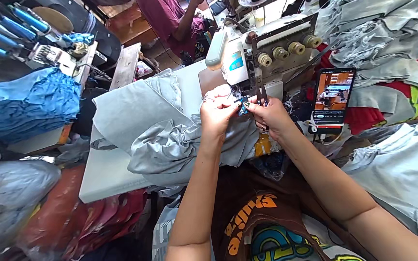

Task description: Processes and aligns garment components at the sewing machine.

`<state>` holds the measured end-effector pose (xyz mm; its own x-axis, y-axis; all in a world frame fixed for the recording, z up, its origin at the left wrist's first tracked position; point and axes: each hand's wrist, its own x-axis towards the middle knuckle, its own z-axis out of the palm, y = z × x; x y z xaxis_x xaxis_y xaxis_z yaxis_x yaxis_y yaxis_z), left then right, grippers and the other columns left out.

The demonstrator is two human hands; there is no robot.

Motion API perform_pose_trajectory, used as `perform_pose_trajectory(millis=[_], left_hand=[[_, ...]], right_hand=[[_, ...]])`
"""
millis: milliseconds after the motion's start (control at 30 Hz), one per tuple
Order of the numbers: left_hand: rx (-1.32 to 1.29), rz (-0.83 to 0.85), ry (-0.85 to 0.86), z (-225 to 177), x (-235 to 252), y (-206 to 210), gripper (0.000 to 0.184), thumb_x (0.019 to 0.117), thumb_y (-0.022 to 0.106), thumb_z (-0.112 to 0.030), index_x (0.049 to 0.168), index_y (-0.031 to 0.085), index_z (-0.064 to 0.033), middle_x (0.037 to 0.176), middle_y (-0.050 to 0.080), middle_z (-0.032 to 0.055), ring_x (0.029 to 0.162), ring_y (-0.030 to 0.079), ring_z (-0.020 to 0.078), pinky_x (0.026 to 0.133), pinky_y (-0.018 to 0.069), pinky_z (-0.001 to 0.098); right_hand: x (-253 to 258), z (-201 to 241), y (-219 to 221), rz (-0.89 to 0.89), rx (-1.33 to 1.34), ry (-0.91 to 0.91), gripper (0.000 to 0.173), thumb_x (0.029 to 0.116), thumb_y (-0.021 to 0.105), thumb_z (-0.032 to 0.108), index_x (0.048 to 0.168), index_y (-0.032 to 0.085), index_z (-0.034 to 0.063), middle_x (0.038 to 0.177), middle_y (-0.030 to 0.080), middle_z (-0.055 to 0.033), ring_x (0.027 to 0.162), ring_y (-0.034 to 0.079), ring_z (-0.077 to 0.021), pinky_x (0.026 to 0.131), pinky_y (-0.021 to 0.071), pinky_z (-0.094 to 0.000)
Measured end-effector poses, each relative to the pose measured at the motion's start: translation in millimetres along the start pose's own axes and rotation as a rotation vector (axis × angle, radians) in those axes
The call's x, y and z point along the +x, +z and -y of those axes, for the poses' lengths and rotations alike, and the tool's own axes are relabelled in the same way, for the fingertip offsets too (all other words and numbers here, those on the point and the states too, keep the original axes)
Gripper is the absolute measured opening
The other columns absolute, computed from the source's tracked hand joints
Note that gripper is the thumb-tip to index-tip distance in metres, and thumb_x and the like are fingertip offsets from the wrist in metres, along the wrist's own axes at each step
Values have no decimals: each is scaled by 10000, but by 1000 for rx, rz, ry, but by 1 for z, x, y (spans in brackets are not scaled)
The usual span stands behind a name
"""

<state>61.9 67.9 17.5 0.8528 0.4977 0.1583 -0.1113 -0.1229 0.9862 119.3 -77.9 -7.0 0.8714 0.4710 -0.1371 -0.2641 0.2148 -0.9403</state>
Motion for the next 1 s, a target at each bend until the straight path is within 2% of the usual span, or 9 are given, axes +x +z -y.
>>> perform_pose_trajectory(millis=[233,333,400,467,567,667,800,900,1000], left_hand=[[-69,7,-21,3,-8,3,427,854,725,99,1230,539,16,861,718,88,658,713,164,611,633,322],[352,17,275,3,-26,-4,361,880,767,-16,1214,628,-4,1151,688,87,855,719,112,742,629,276],[607,91,512,5,-36,-7,318,872,779,-59,1176,690,-37,1347,597,159,1127,645,209,939,565,358],[791,102,699,15,-41,-2,240,899,753,-89,1136,748,-54,1367,615,194,1195,611,323,1006,500,461],[997,-21,880,31,-44,6,178,964,680,-86,1119,761,-54,1313,675,137,1224,619,305,1023,490,429],[1004,-89,979,38,-41,8,135,952,688,-62,1063,759,-32,1194,723,133,1185,652,293,1021,512,407],[788,-114,867,39,-36,13,102,927,703,-37,1003,768,-19,1095,757,133,1065,718,247,915,577,381],[513,-168,487,26,-34,7,141,927,717,-65,1059,752,-31,1038,751,80,947,723,129,841,603,315],[285,-222,346,28,-22,-3,160,911,745,-51,1068,715,-39,1006,730,36,879,707,79,783,610,271]], right_hand=[[2,-1,-2,-37,15,38,65,941,674,19,993,641,41,620,550,12,393,342,-8,364,298,-165],[3,2,-5,-49,22,60,47,951,661,14,990,643,31,674,632,-17,386,358,-1,355,300,-159],[3,2,-6,-50,33,64,39,951,653,3,977,644,31,681,640,-18,386,357,0,354,300,-157],[3,-1,-7,-44,44,65,45,948,647,2,960,635,43,628,578,2,386,349,-8,357,307,-163],[-2,-5,-6,-11,57,82,39,954,636,44,957,629,82,547,460,36,371,317,-13,348,295,-169],[-5,-4,-7,9,125,114,34,960,633,22,971,631,54,575,530,15,372,328,-3,349,295,-159],[-12,-8,-14,22,62,43,59,1009,628,147,1039,647,100,558,453,25,359,295,-6,339,287,-153],[-7,-26,-19,-74,-161,-146,150,1014,613,148,1158,630,112,864,642,-1,472,397,-33,426,350,-194],[-6,-47,-26,-9,-241,-135,285,999,646,168,1268,573,111,962,634,-30,557,467,-60,481,412,-234]])
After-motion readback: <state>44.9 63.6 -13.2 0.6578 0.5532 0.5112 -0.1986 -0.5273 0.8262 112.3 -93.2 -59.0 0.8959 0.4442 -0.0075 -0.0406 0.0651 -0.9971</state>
